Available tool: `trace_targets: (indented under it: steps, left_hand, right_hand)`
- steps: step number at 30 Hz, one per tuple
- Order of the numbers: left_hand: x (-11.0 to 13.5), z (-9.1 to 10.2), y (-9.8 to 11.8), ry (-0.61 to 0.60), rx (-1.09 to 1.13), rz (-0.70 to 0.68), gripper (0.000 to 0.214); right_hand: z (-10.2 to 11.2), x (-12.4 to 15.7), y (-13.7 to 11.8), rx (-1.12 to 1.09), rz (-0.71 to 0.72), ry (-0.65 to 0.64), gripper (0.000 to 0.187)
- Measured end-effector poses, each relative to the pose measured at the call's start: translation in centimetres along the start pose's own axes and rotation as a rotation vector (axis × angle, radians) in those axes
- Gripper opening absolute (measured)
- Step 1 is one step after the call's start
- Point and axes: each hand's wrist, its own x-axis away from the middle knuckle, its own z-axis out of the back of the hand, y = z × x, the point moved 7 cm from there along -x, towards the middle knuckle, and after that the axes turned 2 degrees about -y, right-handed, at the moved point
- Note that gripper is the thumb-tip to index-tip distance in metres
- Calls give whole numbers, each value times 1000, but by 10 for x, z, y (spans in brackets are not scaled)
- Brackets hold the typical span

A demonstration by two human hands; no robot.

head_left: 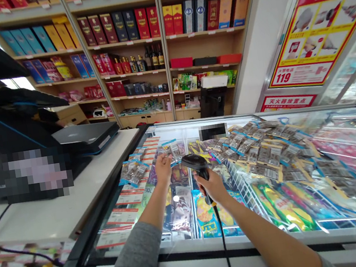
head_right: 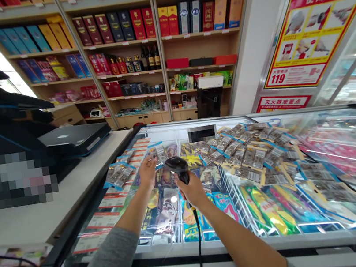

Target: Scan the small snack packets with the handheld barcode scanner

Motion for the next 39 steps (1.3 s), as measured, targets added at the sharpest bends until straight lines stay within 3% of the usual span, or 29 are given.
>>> trace_targets:
  steps: [4, 9, 13, 18, 24, 28, 31, 34, 39]
  left_hand:
    - [1, 27, 34, 95, -220, -164, 26]
    - [2, 103, 87, 245, -533, -310, 33]
    - [4, 154, 110, 281, -864, -307, 35]
    - [6, 166, 107, 180, -1159, -340, 32]
    - [10, 164, 105, 176, -1164, -371, 32]
    - [17, 144, 120, 144, -1087, -493, 34]
    - [21, 104, 127, 63, -1025, -584, 32]
    - [24, 41, 124, -82, -926, -621, 32]
    - [38, -84, 98, -344, -751, -595, 30]
  right_hand:
    - [-39, -6, 4, -181, -43, -51, 32]
    - [-119, -14, 7, -377, -150, -239, 34]
    - [-173, -19, 20, -467, -262, -227, 32]
    - [-205, -20, 37, -484, -346, -158, 25]
    - [-207, -21, 41, -481, -387, -119, 26]
    - [-187, -21, 27, -529, -361, -133, 25]
    - [-146, -26, 7, -570, -289, -131, 27]
    - [-79, -33, -15, -598, -184, -55, 31]
    - [61, -36, -40, -596, -43, 215, 34]
